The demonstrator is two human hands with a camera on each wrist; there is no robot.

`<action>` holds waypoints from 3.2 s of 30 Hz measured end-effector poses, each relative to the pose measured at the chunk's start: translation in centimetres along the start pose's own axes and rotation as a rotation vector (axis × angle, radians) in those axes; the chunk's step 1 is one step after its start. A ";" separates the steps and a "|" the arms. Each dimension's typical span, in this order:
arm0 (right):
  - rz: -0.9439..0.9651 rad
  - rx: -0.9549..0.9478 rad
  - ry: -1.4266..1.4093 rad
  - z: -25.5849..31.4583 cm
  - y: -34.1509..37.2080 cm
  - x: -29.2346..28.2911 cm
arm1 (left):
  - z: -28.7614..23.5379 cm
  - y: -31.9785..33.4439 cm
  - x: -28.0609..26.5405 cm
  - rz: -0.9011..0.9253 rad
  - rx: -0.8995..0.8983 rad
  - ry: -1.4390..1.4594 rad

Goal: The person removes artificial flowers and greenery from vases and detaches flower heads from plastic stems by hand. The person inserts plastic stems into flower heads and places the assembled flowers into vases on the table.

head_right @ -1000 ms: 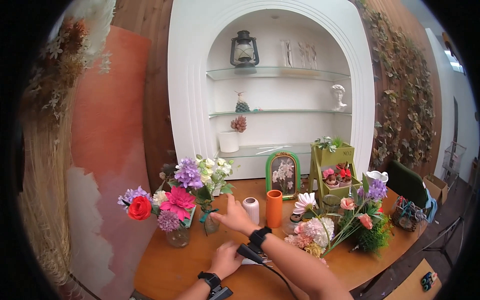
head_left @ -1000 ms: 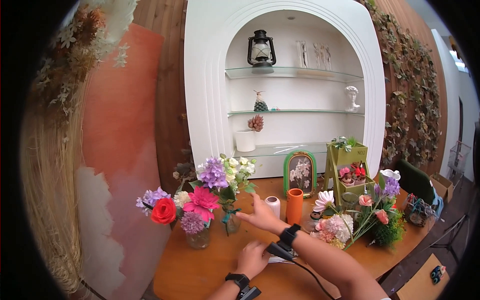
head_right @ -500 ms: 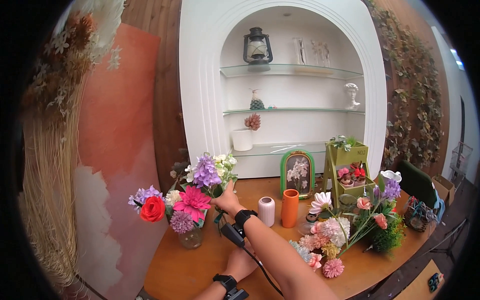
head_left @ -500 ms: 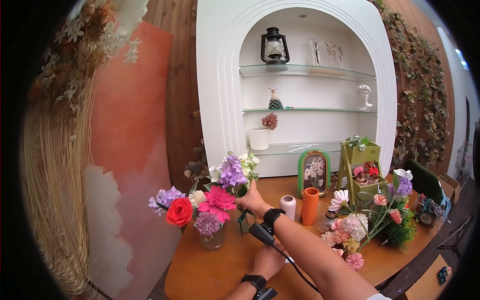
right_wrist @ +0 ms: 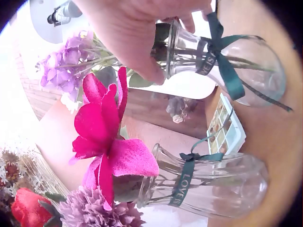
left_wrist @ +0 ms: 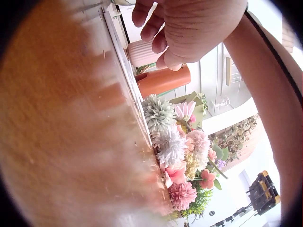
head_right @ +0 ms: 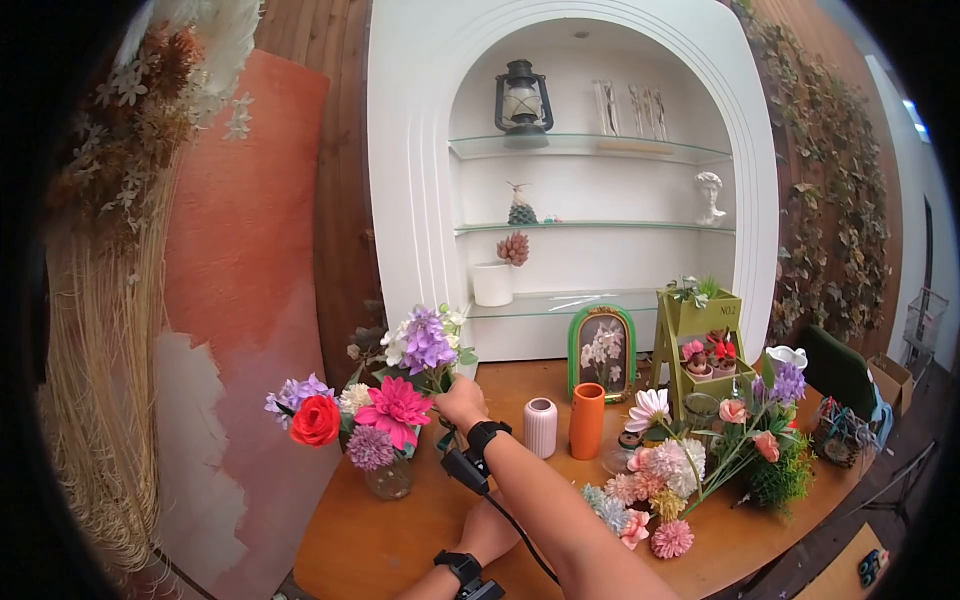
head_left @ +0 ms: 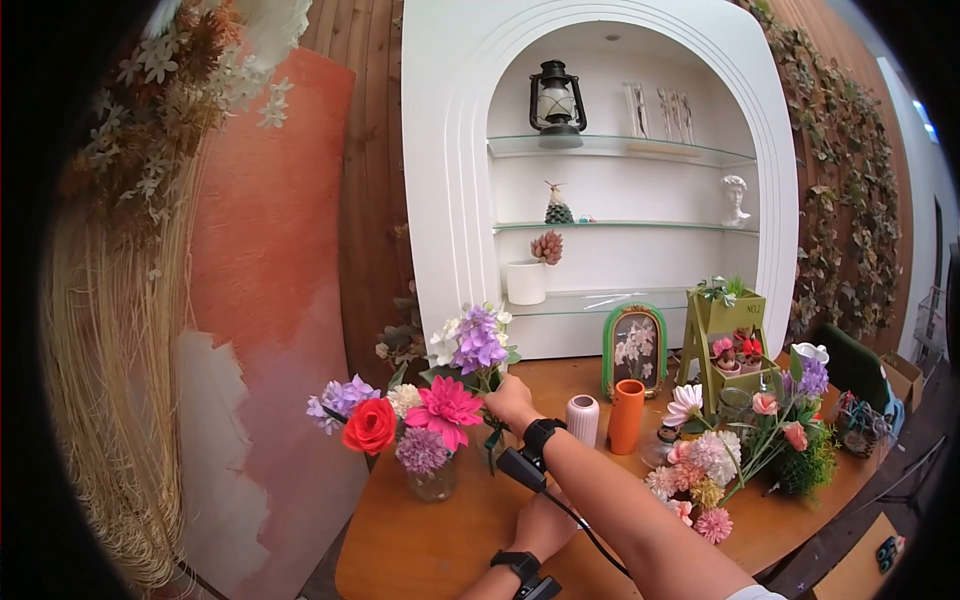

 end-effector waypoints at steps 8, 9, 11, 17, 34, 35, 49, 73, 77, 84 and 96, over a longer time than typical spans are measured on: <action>-0.178 -0.193 -0.286 1.1 -2.2 -3.1 | -0.3 0.5 -0.4 -0.040 0.120 -0.061; -0.201 -0.257 -0.359 1.7 -2.1 -4.0 | -0.5 0.6 -0.5 -0.040 0.120 -0.060; -0.198 -0.268 -0.455 2.8 -1.1 -6.1 | -1.2 0.8 -0.8 -0.024 0.071 -0.081; -0.072 -0.341 -0.650 4.2 3.9 -12.6 | -0.1 0.4 0.1 -0.121 0.199 -0.041; -0.199 -0.140 -0.177 2.8 18.8 -32.7 | -0.7 0.5 -0.6 -0.115 0.209 -0.016; -0.189 -0.099 -0.170 2.5 19.6 -33.4 | -0.7 0.5 -0.6 -0.115 0.198 -0.027; 0.043 0.208 0.086 -5.0 17.7 -33.5 | -0.9 0.8 -0.6 -0.067 0.118 -0.002; 0.075 -0.489 0.688 -2.3 25.8 -16.7 | -0.3 0.5 -0.9 -0.168 0.188 -0.075; 0.400 -0.151 0.075 -6.2 23.3 -15.5 | -0.4 0.3 -1.9 -0.232 0.156 -0.082; 0.342 -0.031 -0.455 -9.8 23.5 -15.8 | 1.0 -0.7 -3.3 -0.441 0.103 -0.020; 0.238 -0.154 -0.403 -10.4 23.7 -14.5 | 2.5 3.5 -7.7 -0.551 -0.057 -0.185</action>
Point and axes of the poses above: each hand's wrist, its own y-axis away from the middle knuckle, its own x-axis out of the palm, z = x × y, the point moved 1 cm from there along -y, towards the middle knuckle, and after that the axes turned 8 degrees about z, right-handed, at the moved point
